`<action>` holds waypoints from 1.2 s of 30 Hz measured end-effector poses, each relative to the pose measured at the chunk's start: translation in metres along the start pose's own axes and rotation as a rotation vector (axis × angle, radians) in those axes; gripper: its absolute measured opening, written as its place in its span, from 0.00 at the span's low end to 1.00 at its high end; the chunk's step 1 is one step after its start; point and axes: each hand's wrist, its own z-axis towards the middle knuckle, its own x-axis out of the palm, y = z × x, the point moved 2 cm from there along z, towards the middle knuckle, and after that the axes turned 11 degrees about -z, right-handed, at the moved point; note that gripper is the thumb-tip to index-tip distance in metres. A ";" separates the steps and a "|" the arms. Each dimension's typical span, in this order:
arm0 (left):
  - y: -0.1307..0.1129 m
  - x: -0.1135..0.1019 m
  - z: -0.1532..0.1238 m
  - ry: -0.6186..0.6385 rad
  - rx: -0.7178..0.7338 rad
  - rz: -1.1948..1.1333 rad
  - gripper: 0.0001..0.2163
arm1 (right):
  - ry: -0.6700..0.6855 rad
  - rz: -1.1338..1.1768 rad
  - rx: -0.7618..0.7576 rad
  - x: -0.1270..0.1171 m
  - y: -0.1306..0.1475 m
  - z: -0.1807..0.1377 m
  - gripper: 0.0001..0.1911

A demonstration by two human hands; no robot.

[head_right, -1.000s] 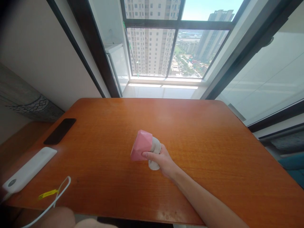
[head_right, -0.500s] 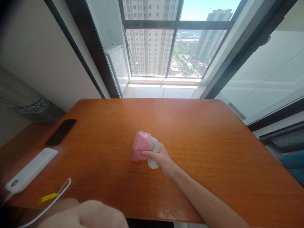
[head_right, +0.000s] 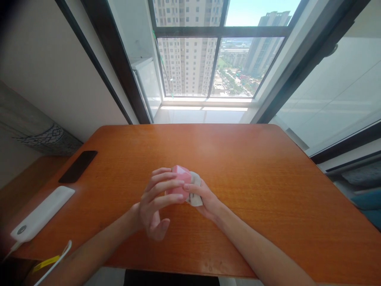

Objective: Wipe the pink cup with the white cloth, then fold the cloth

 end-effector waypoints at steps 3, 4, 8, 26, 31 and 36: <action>0.049 0.017 -0.009 0.095 0.074 -0.027 0.38 | 0.008 0.061 0.015 -0.001 0.001 -0.001 0.31; 0.059 0.020 -0.013 0.101 0.077 -0.051 0.39 | 0.008 0.067 0.012 -0.002 0.000 -0.001 0.31; 0.069 0.025 -0.026 -0.009 0.076 -0.166 0.40 | 0.064 -0.045 -0.014 -0.006 -0.003 -0.002 0.31; 0.061 0.020 -0.033 -0.171 -0.223 -0.511 0.32 | 0.110 -1.414 -1.099 0.015 -0.021 -0.005 0.06; 0.062 0.020 -0.035 -0.128 -0.231 -0.535 0.36 | 0.049 -1.085 -0.758 0.013 -0.023 -0.005 0.06; 0.065 0.019 -0.037 -0.035 -0.144 -0.360 0.53 | 0.073 -0.289 -0.074 0.004 -0.017 -0.003 0.22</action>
